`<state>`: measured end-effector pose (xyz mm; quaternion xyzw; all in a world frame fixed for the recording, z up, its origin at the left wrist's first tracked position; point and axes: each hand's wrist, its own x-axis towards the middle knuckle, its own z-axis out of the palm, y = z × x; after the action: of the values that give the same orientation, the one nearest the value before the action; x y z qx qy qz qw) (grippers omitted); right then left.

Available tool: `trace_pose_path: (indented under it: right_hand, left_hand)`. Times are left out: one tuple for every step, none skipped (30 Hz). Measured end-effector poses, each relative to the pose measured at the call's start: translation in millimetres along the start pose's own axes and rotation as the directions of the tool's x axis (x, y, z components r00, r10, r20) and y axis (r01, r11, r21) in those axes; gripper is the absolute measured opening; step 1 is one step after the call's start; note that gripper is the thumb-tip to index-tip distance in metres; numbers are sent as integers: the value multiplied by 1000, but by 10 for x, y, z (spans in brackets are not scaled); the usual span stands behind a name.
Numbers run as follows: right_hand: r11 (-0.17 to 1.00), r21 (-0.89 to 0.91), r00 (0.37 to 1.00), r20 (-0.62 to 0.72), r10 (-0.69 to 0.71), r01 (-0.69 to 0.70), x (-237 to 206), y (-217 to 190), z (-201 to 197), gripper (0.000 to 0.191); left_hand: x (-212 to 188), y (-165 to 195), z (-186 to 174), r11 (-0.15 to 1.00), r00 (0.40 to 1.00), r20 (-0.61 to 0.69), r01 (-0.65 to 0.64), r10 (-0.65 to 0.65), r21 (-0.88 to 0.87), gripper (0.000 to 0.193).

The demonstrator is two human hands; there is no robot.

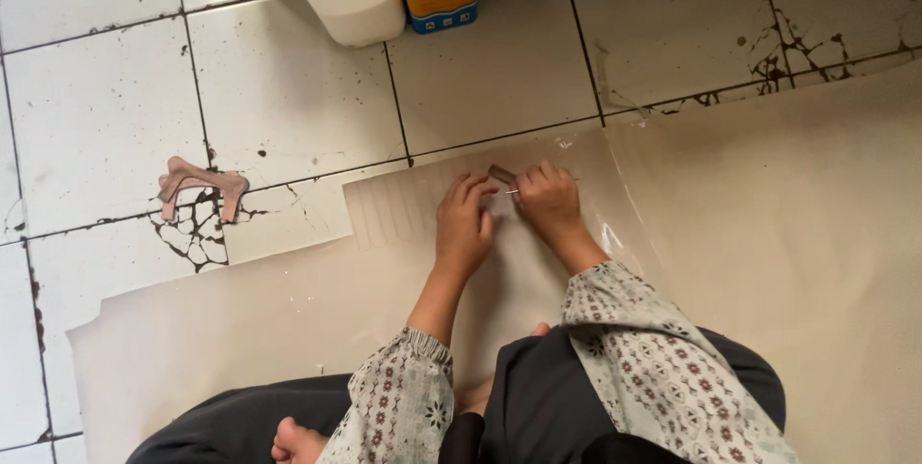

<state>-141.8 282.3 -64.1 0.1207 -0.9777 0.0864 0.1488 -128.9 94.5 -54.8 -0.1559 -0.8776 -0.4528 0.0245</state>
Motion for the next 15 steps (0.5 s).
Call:
trace_pose_path:
  right_hand:
    - [999, 30, 999, 4, 33, -33, 1, 5, 31, 6]
    - [996, 59, 998, 9, 64, -64, -2, 6, 56, 4]
    - [975, 115, 982, 29, 186, -188, 16, 22, 72, 7]
    - [936, 169, 951, 58, 305, -310, 26, 32, 75, 12]
    - [877, 219, 904, 97, 417, -428, 22, 35, 63, 17]
    - [846, 285, 893, 145, 426, -450, 16, 49, 33, 18]
    - [809, 347, 880, 193, 433, -474, 9, 91, -22, 26]
    - [767, 405, 867, 239, 436, -497, -1, 131, -84, 38]
    - [793, 409, 889, 286, 358, -451, 0, 171, -148, 45]
    - [816, 415, 903, 327, 277, -401, 10, 225, -216, 53]
    - [835, 424, 909, 369, 195, -351, 14, 247, -268, 61]
    - [835, 419, 900, 394, 188, -358, 16, 248, -303, 63]
    - [835, 413, 890, 418, 182, -364, 15, 250, -332, 66]
    - [836, 406, 880, 441, 174, -369, 17, 243, -348, 69]
    - [844, 396, 884, 435, 173, -360, 20, 229, -352, 69]
  left_hand:
    - [10, 23, 27, 1000, 1000, 11, 8, -8, 5, 37]
    - [15, 40, 45, 1000, 1000, 21, 17, -17, 9, 39]
    - [31, 43, 49, 999, 998, 52, 34, -35, 23, 43]
    - [40, 46, 54, 998, 995, 85, 52, -55, 39, 46]
    - [23, 50, 55, 996, 990, 119, 73, -79, 55, 50]
    - [6, 51, 56, 994, 987, 136, 75, -85, 74, 51]
    - [6, 48, 59, 993, 984, 155, 76, -89, 92, 51]
    - [-4, 46, 61, 991, 981, 172, 75, -93, 109, 52]
    - [-8, 42, 61, 991, 979, 179, 75, -95, 113, 52]
    - [2, 35, 62, 991, 979, 183, 72, -93, 117, 52]
    - [0, 32, 61, 990, 977, 190, 69, -92, 121, 52]
    - [-4, 29, 58, 991, 978, 191, 66, -88, 119, 53]
    - [-8, 27, 59, 991, 978, 192, 62, -84, 116, 54]
    - [-8, 25, 61, 992, 978, 191, 58, -80, 114, 55]
    - [-12, 23, 60, 991, 979, 189, 53, -75, 119, 55]
